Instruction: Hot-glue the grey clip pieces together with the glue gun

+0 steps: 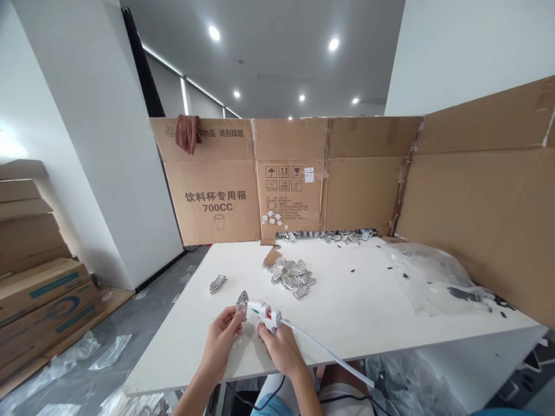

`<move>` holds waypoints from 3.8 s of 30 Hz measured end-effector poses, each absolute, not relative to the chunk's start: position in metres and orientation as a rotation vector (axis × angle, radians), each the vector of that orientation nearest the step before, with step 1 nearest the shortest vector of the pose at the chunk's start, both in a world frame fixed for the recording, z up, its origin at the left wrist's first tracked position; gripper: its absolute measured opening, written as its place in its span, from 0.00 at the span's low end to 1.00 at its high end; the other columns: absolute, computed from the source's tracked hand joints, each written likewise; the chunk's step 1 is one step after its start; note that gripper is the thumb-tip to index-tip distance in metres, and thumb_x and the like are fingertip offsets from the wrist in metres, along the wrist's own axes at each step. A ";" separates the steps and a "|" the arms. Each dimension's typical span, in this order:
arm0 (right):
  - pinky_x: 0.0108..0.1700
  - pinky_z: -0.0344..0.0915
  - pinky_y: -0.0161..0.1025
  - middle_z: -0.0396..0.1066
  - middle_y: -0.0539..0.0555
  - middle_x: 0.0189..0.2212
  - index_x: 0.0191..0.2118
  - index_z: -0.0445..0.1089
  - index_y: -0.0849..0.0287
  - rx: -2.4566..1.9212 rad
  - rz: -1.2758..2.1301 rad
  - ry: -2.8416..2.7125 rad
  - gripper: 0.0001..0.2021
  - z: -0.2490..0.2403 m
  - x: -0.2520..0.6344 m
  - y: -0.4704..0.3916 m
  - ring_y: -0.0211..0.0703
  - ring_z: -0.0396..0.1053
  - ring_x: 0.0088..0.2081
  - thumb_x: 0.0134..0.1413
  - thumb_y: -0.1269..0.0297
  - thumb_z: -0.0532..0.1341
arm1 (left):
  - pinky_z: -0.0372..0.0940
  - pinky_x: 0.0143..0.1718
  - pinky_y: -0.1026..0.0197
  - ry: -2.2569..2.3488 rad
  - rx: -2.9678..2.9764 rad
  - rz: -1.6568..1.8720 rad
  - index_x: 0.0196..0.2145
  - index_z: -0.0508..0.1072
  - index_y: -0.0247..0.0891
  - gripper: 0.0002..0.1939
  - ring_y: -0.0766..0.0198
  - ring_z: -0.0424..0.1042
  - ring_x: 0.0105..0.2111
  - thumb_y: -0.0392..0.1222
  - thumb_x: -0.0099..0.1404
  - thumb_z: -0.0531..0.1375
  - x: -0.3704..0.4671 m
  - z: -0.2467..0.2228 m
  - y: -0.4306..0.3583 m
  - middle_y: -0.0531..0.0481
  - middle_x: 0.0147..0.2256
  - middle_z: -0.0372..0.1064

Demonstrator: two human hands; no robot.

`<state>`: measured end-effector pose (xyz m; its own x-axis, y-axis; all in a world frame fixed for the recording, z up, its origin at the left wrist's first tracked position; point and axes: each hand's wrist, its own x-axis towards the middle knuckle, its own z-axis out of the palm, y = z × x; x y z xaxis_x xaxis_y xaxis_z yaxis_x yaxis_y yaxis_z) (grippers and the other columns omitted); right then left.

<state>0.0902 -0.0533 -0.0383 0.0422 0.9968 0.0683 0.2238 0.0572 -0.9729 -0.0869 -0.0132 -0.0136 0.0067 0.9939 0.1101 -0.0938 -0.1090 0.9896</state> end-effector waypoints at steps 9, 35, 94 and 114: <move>0.42 0.65 0.42 0.77 0.56 0.33 0.41 0.76 0.56 -1.269 0.975 -1.312 0.14 -0.037 0.090 -0.051 0.52 0.72 0.36 0.65 0.49 0.63 | 0.64 0.32 0.62 1.087 1.230 1.331 0.38 0.83 0.36 0.30 0.61 0.68 0.30 0.68 0.55 0.74 -0.086 -0.010 -0.016 0.47 0.32 0.74; 0.18 0.42 0.35 0.70 0.47 0.28 0.41 0.67 0.56 -1.127 1.294 -1.125 0.24 -0.049 0.086 -0.038 0.29 0.48 0.15 0.58 0.39 0.68 | 0.66 0.38 0.56 1.331 1.399 1.479 0.40 0.81 0.39 0.36 0.53 0.74 0.33 0.78 0.58 0.67 -0.083 -0.020 -0.015 0.45 0.34 0.79; 0.18 0.45 0.33 0.77 0.53 0.37 0.42 0.70 0.56 -0.955 1.339 -1.207 0.23 -0.048 0.108 -0.057 0.28 0.51 0.17 0.66 0.38 0.66 | 0.71 0.42 0.58 1.149 1.016 1.451 0.49 0.80 0.37 0.33 0.52 0.80 0.45 0.59 0.52 0.79 -0.088 -0.024 -0.008 0.38 0.46 0.84; 0.17 0.47 0.33 0.74 0.49 0.29 0.39 0.71 0.58 -1.022 1.338 -1.225 0.14 -0.048 0.106 -0.056 0.29 0.51 0.15 0.66 0.50 0.65 | 0.71 0.46 0.58 1.008 1.044 1.450 0.52 0.80 0.38 0.32 0.57 0.79 0.41 0.52 0.54 0.80 -0.088 -0.023 -0.011 0.45 0.38 0.82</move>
